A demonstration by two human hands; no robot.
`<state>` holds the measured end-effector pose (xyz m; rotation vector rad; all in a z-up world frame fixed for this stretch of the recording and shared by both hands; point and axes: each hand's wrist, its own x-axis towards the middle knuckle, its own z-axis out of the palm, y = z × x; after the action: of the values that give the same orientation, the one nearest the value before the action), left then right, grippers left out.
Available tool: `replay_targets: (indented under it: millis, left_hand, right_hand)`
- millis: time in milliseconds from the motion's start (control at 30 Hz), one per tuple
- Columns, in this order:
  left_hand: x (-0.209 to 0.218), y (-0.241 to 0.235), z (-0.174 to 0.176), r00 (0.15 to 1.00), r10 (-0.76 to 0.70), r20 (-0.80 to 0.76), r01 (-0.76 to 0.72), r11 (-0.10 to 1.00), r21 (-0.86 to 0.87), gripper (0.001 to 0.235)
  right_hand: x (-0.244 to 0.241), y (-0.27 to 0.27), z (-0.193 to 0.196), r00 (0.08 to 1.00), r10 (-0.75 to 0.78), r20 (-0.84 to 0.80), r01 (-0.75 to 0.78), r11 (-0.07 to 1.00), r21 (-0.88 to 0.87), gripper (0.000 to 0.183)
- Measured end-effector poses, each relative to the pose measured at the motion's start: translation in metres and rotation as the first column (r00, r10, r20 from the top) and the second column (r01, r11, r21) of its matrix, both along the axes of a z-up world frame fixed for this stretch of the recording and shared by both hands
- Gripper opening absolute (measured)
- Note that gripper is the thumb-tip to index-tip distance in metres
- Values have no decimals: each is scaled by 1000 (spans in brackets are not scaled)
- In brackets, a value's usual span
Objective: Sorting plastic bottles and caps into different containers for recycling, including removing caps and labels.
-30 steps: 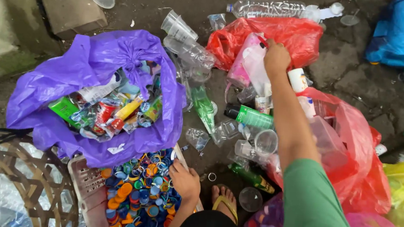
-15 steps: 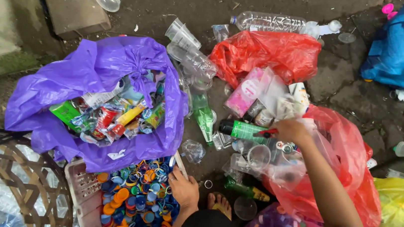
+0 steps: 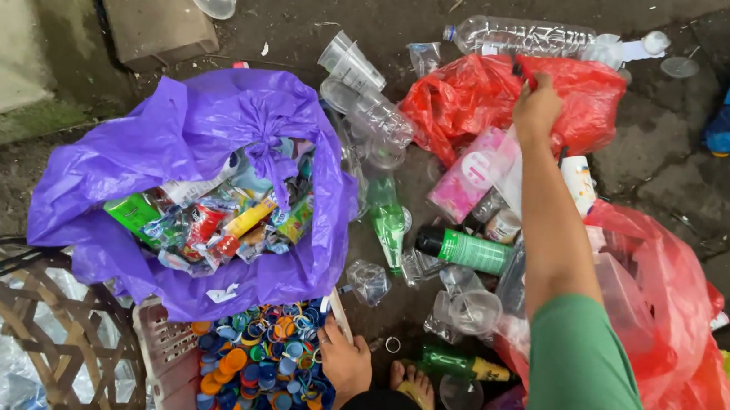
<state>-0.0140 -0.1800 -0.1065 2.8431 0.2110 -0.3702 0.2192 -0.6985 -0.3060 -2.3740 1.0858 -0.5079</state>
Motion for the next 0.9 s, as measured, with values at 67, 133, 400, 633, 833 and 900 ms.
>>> replay_targets:
  millis: [67, 133, 400, 633, 833, 900]
  left_hand:
    - [-2, -1, 1, 999, 28, -41, -26, 999, 37, 68]
    - [0, -3, -2, 996, 51, -73, -46, 997, 68, 69]
    - [-16, 17, -31, 989, 73, -131, -45, 978, 204, 78]
    - [-22, 23, -44, 991, 57, -119, -29, 974, 226, 79]
    - [-29, 24, -52, 996, 55, -64, -38, 970, 242, 79]
    - [-31, 25, -52, 994, 59, -91, -31, 959, 280, 79]
  right_hand:
    - [28, -7, -3, 998, -63, -10, 63, 996, 56, 22]
    - [57, -19, -11, 991, -131, -16, 132, 986, 106, 21]
    - [100, -25, -25, 999, -40, 5, 40, 998, 47, 29]
    - [47, -93, -83, 827, 257, -500, -338, 938, -75, 19]
    - [25, -30, 123, 399, 596, -697, -624, 733, 270, 31]
    - [32, -24, 117, 826, 387, -409, -488, 854, -178, 22]
